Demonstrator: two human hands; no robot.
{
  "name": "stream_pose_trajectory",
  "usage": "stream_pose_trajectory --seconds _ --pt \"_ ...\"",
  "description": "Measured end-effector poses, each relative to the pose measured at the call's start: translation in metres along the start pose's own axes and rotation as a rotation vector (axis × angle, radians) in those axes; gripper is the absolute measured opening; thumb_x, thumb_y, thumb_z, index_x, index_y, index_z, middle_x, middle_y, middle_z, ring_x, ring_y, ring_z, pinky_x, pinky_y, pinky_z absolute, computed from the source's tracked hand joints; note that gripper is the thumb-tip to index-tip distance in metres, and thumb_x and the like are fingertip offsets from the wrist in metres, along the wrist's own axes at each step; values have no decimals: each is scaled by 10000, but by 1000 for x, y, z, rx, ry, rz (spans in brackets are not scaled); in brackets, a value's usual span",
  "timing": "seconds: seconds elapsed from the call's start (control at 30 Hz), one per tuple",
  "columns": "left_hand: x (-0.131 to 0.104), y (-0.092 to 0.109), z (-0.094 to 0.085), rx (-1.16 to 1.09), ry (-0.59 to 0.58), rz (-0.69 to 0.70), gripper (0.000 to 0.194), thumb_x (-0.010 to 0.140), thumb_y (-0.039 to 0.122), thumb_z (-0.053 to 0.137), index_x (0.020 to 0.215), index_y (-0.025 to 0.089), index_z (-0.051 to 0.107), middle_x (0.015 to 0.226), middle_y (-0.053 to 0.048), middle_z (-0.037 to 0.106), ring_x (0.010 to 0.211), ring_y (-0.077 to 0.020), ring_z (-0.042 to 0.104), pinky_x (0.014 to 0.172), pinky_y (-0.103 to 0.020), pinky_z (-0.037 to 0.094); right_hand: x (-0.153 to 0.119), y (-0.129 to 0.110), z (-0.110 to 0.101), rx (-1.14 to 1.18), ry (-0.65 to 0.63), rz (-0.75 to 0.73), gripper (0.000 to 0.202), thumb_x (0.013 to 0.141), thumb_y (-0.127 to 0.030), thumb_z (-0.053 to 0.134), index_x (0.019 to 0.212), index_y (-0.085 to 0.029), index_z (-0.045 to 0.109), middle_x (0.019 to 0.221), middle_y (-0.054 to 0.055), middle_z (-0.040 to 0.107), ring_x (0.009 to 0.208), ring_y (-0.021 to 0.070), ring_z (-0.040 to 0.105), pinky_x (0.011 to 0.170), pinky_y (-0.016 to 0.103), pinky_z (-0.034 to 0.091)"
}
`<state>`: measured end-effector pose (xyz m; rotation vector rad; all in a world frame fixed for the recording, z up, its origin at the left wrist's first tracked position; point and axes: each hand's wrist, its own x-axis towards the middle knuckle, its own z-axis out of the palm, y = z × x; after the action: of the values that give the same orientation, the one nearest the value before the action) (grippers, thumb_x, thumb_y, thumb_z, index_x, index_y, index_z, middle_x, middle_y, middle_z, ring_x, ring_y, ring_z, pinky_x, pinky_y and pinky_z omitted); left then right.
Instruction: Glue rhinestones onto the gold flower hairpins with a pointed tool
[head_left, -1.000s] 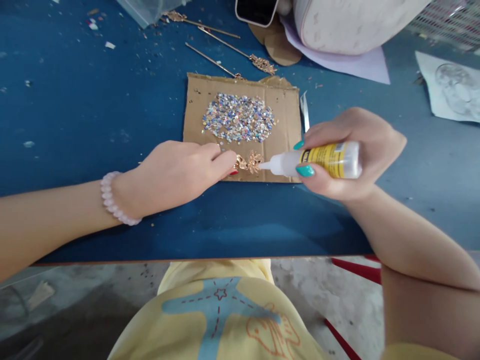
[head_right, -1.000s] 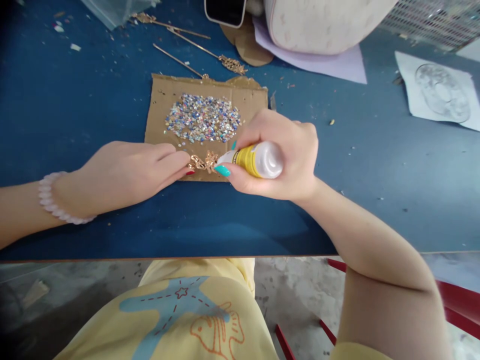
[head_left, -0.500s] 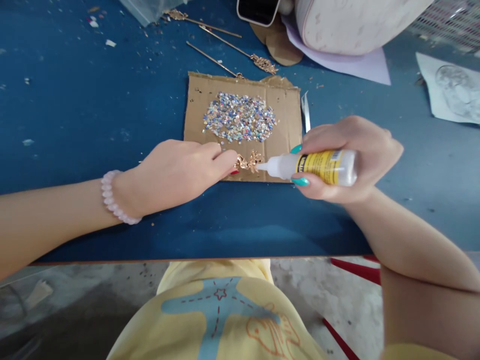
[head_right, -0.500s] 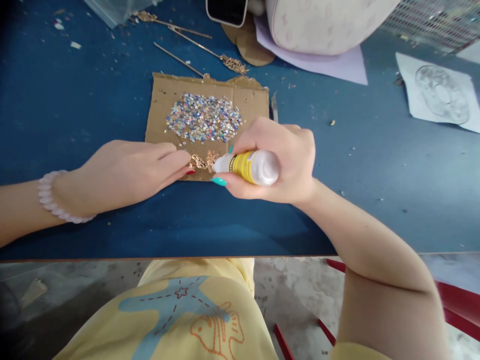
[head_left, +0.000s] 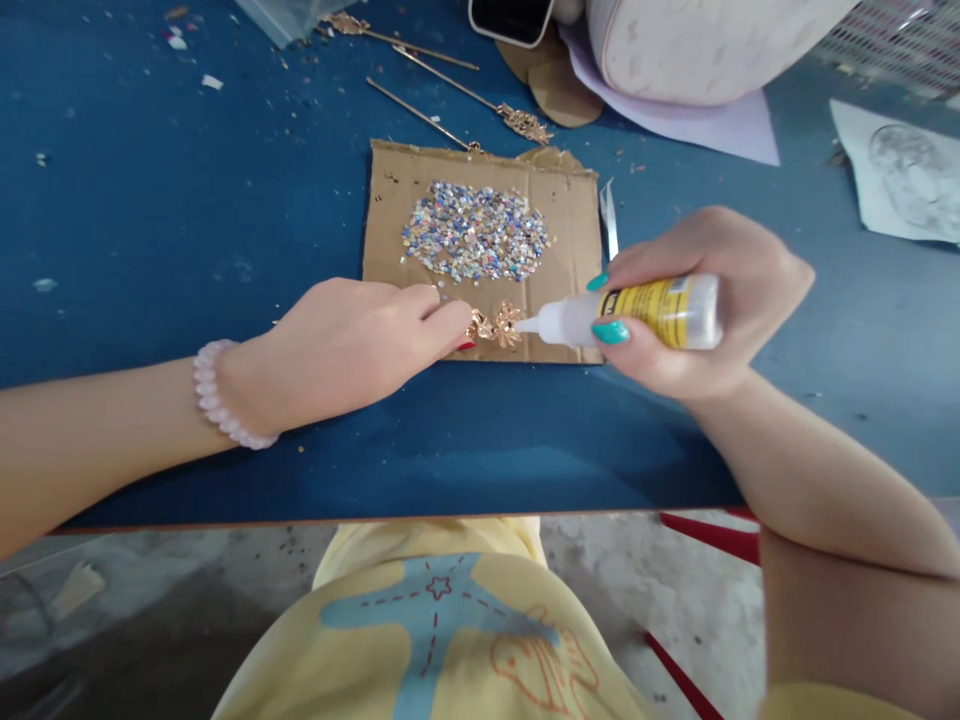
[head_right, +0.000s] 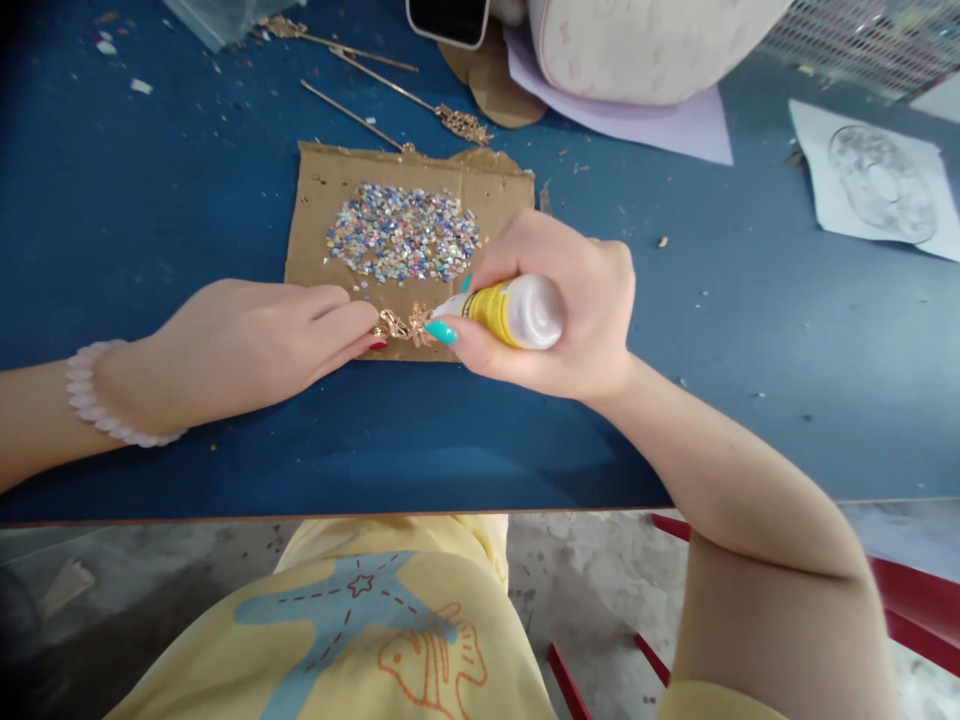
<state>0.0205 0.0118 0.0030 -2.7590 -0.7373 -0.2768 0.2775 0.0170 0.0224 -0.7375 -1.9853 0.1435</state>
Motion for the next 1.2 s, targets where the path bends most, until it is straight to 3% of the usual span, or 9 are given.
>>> stream_pose_trajectory --seconds 0.23,0.4,0.77,0.97,1.2 --pt "0 0 2 -25 -7 9 332 1064 265 372 825 184 587 622 0 526 508 -176 561 433 -308 218 2 4 4 -20 98 28 396 823 -610 693 660 -266 584 568 -32 587 487 127 537 456 295 421" --pt "0 0 1 -28 -24 4 329 1059 261 369 817 189 579 625 -1 534 514 -186 580 431 -309 217 3 2 5 -2 62 24 361 848 -576 683 675 -273 589 584 -35 592 506 130 551 476 295 433" --pt "1 1 -1 -30 -42 -3 380 1076 279 308 836 189 589 619 -5 540 511 -183 577 440 -307 202 2 5 6 7 79 1 437 805 -665 701 680 -261 594 587 -35 595 503 120 545 467 283 425" --pt "1 0 0 -30 -21 6 380 1074 280 317 833 186 595 620 -4 533 507 -190 576 439 -308 212 2 -1 4 -33 46 74 433 839 -658 665 658 -273 584 583 -24 607 504 137 562 480 311 445" --pt "1 0 0 -34 -23 12 371 1070 277 329 818 192 588 616 -8 524 507 -183 556 436 -315 221 2 2 4 -3 47 26 410 815 -652 702 695 -272 604 599 -41 607 522 129 575 484 289 441"
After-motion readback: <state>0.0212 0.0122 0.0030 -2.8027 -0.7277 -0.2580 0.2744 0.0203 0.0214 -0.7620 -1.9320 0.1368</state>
